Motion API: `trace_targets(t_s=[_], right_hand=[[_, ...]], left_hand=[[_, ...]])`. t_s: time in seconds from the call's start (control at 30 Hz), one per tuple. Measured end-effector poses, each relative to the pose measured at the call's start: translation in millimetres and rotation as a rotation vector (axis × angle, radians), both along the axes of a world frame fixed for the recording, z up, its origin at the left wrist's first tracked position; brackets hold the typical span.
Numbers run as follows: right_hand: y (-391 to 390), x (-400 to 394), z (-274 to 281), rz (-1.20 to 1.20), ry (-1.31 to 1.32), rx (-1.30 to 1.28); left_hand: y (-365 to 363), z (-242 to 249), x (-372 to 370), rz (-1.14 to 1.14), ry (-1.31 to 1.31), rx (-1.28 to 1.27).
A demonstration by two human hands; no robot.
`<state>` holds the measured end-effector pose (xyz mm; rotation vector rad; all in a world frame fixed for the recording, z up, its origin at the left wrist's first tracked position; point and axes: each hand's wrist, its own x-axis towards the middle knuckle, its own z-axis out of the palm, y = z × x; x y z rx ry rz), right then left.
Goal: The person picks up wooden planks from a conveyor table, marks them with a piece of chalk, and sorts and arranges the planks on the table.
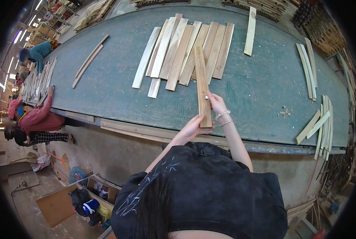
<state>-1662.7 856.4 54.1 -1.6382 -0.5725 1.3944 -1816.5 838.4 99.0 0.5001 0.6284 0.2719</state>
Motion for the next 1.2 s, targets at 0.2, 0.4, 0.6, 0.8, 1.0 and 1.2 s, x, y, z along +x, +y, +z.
trace_targets(t_s=[0.2, 0.4, 0.6, 0.8, 1.0, 1.2], right_hand=[[-12.2, 0.0, 18.4, -0.250, 0.320, 0.022], [-13.2, -23.7, -9.2, -0.413, 0.350, 0.143], [-29.8, 5.9, -5.5, -0.617, -0.021, 0.128], [-61.7, 110.5, -51.7, -0.730, -0.125, 0.276], [-70.4, 142.3, -53.7, -0.536, -0.307, 0.298], [-47.2, 118.3, -28.3, -0.237, -0.782, 0.315]], left_hand=[[-11.8, -9.1, -1.2, 0.018, 0.170, 0.126], [-16.3, -15.5, -2.7, 0.026, 0.124, 0.052], [-2.6, -8.9, -14.6, -0.182, 0.174, 0.216], [36.8, 37.7, -64.1, -0.447, 0.232, 0.309], [50.7, 79.2, -83.0, -0.462, 0.289, 0.362], [56.5, 84.8, -85.0, -0.497, 0.320, 0.415]])
